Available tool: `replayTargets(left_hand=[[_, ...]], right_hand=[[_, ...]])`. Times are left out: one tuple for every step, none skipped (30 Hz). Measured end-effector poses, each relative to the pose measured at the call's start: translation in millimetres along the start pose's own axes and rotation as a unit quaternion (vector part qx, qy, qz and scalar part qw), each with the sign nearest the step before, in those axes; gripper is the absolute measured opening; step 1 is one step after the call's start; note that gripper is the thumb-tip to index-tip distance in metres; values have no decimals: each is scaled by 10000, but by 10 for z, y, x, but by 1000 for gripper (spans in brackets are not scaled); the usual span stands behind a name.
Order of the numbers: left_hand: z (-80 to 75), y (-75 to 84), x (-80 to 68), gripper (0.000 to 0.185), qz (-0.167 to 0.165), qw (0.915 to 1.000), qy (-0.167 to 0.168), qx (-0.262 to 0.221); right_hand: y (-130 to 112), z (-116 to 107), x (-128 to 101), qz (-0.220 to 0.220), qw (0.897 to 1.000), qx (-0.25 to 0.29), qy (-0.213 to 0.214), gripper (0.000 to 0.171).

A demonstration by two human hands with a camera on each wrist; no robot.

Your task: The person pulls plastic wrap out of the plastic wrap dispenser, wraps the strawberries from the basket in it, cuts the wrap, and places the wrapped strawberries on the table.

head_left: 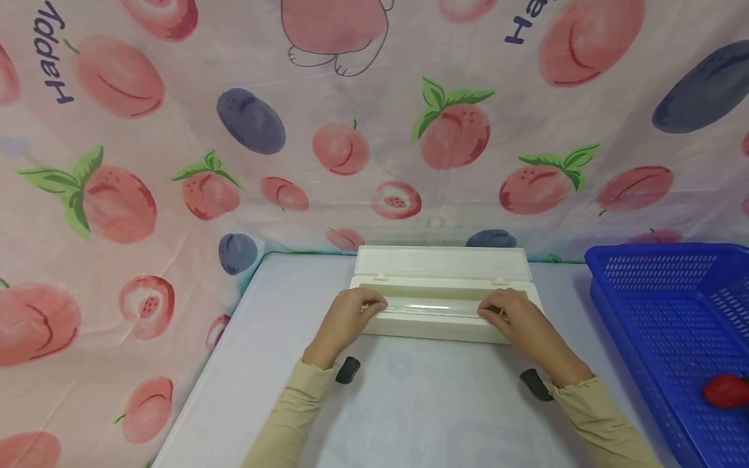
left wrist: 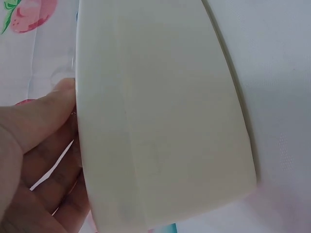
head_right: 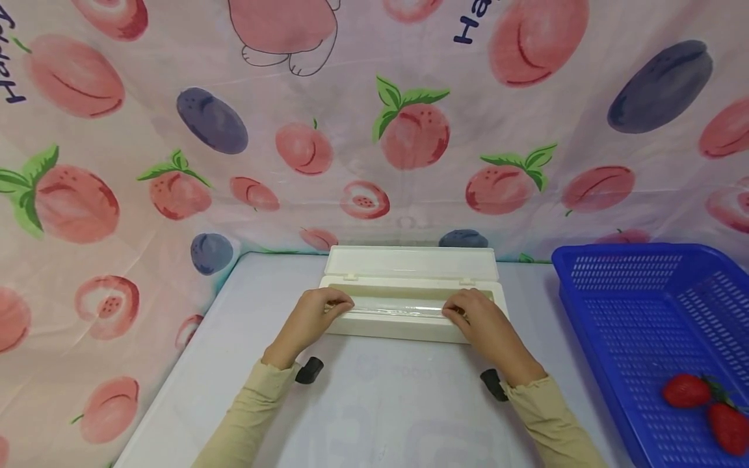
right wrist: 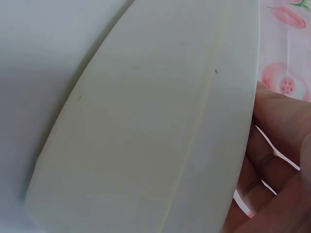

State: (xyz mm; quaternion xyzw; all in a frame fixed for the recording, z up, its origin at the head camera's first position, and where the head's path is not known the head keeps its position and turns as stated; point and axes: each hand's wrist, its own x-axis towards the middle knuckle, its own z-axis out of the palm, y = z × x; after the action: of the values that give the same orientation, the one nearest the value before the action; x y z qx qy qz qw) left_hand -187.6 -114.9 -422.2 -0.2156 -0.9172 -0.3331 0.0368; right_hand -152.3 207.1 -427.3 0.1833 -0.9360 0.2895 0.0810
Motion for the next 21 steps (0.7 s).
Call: replayTargets(left_hand=[[6,-2,3,9,13,10000,32,31],[12,-4,7,9,27,10000,66,63],[20,-8,10,9,54,9999,102,115],[28,-12,12,9,82,9998,140,152],[34,-14,14,9,112,9996,185,180],[38,-14,15,9,127,9995,219,194],[43,-15,18,9,140,9994,247,207],[48,-15,20,9,146,9993,267,209],[51,-16,22,9,170,9992,292,218],[54,-17,25,9,169,9992,307,210],[57,-17,28,9,168,9991,320,201],[60,-19,31,9,159,9992,327,193],[64,-23,35,9,161,9991,337,190],[67,-26,38,9,164,9991,349,190],[71,-28,41,9,167,9990,364,194],[73,-29,43,9,165,9990,372,198],[76,-29,46,9,180,9989,387,202],[79,-30,50,8,192,9988,402,206],[82,-30,55,9,200,9987,417,203],[84,-31,60,8,211,9986,433,197],[86,-31,67,8,227,9985,455,181]], right_hand=[[0,1,1,-11,10000,1,9,5],[1,2,2,-20,10000,7,22,5],[0,4,4,-28,10000,14,33,5],[-1,7,4,-31,10000,29,32,4],[-3,10,7,-46,10000,28,37,4],[-6,13,9,-44,10000,36,30,4],[-9,16,11,-31,10000,43,4,4],[-11,19,14,-6,10000,53,-32,5],[-15,20,16,26,9999,71,-77,6],[-19,20,18,58,9999,80,-126,7],[-25,19,23,72,9998,69,-173,7],[-29,17,26,98,9997,65,-222,8],[-32,15,27,129,9996,61,-261,9],[-35,12,28,146,9995,62,-287,9],[-37,8,31,154,9994,69,-308,9],[-39,5,34,155,9993,76,-321,10],[-42,2,38,152,9993,90,-330,10],[-42,-1,39,163,9993,109,-332,11],[-42,-4,41,172,9992,125,-340,11],[-42,-7,45,164,9992,134,-341,12],[-41,-9,49,154,9992,133,-340,13]])
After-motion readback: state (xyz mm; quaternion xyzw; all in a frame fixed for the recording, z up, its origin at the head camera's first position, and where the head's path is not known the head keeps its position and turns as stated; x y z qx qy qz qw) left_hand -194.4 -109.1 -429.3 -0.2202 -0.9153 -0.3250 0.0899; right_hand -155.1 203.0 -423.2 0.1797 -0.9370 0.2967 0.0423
